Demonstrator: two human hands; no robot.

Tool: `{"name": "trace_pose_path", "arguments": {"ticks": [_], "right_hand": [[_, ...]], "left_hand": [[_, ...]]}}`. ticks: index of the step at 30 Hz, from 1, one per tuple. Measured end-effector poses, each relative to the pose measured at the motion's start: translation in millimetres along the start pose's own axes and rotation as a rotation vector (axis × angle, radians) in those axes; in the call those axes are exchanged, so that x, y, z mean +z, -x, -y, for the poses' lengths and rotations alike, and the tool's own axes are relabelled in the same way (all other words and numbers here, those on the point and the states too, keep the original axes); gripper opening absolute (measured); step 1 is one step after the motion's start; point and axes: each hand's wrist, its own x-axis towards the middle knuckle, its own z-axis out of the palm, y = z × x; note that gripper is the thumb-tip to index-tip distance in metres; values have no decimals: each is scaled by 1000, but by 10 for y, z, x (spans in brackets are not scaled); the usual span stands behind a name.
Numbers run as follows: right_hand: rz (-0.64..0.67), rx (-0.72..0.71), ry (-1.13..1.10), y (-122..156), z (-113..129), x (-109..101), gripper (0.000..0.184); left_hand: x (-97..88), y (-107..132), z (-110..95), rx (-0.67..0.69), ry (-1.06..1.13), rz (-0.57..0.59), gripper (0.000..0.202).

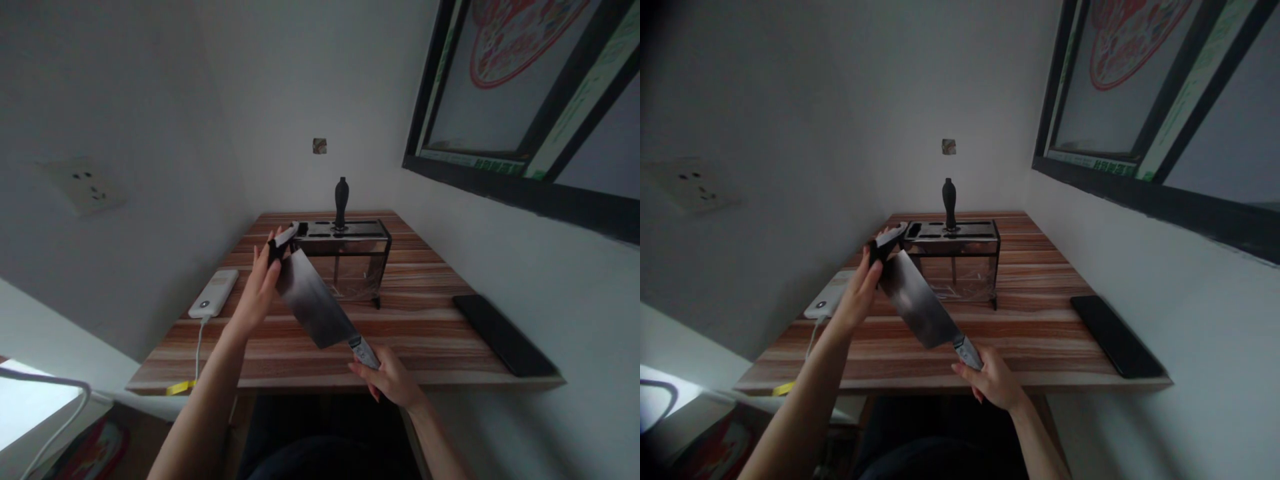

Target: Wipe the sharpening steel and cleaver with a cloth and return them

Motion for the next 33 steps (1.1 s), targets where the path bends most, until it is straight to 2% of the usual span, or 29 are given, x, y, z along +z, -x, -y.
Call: {"name": "trace_pose_path", "arguments": {"ticks": [2,4,6,10,14,17,20,25,27,30,33], "right_hand": [[12,4,-2,8,20,3,34],[29,1,5,19,39,6,34],[36,-5,12,30,49,10,33],[7,-24,33,43,46,22,33],[-59,-69,57,55,23,36,33],[-101,-95,89,68,9,48,35],[-158,-135,177,78,34,73,35],[-303,-258,394,62,138,137,27],[-404,-325,475,50,154,135,24],[-523,-404,602,42,147,81,16],[-586,-455,764,49,138,12,10]], "left_hand": [[-123,-34,75,-237,333,-146,37],[-225,-57,143,-345,466,-246,34],[-288,-54,179,-439,593,-299,35],[-286,104,183,-692,1027,-395,35],[-161,486,194,-844,1267,-427,36],[-18,824,174,-1006,1419,-327,38],[152,1089,71,-1078,1524,-248,38],[402,1280,-211,-1238,1526,-387,37],[454,1307,-307,-1260,1545,-376,38],[474,1328,-414,-1206,1606,-260,40],[467,1337,-475,-1044,1554,-96,40]]}}
